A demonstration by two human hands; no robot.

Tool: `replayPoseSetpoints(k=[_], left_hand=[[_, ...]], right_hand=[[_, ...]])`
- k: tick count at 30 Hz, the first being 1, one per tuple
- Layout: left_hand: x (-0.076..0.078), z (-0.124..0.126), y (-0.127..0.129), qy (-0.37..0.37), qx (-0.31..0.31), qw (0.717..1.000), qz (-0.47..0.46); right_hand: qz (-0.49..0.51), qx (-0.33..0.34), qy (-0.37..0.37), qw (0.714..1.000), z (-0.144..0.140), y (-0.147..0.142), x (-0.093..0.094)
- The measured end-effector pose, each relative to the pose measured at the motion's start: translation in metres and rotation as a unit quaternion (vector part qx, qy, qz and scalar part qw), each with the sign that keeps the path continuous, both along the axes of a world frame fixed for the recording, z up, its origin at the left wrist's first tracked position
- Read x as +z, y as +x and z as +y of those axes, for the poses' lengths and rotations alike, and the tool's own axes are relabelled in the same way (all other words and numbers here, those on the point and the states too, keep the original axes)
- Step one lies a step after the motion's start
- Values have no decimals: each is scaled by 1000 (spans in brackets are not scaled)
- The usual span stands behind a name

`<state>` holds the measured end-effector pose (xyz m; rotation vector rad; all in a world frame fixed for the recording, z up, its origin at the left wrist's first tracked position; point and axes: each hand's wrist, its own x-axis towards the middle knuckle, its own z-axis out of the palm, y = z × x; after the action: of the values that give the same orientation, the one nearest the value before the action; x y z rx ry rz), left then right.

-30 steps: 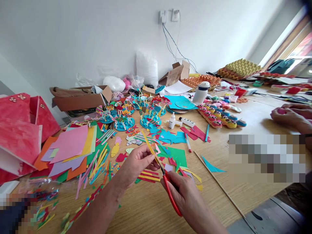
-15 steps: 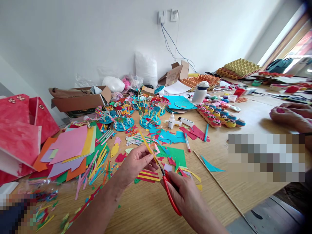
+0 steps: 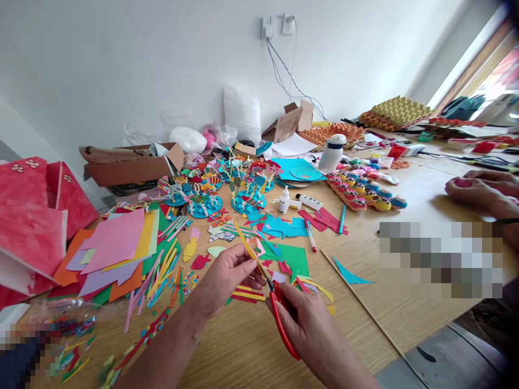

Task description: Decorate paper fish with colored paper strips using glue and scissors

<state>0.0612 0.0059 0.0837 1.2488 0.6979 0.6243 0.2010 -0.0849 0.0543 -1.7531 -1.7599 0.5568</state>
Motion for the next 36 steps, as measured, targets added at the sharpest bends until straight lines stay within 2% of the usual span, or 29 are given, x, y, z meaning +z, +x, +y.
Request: replayPoseSetpoints(k=[18, 27, 36], left_hand=[[0, -1, 0, 4, 10, 1000, 9], [-1, 2, -3, 26, 22, 999, 19], [-1, 0, 0, -1, -1, 1000, 17]], right_hand=[[-77, -12, 22, 997, -2, 2, -3], [-80, -15, 16, 997, -3, 2, -4], [-59, -11, 12, 998, -2, 2, 1]])
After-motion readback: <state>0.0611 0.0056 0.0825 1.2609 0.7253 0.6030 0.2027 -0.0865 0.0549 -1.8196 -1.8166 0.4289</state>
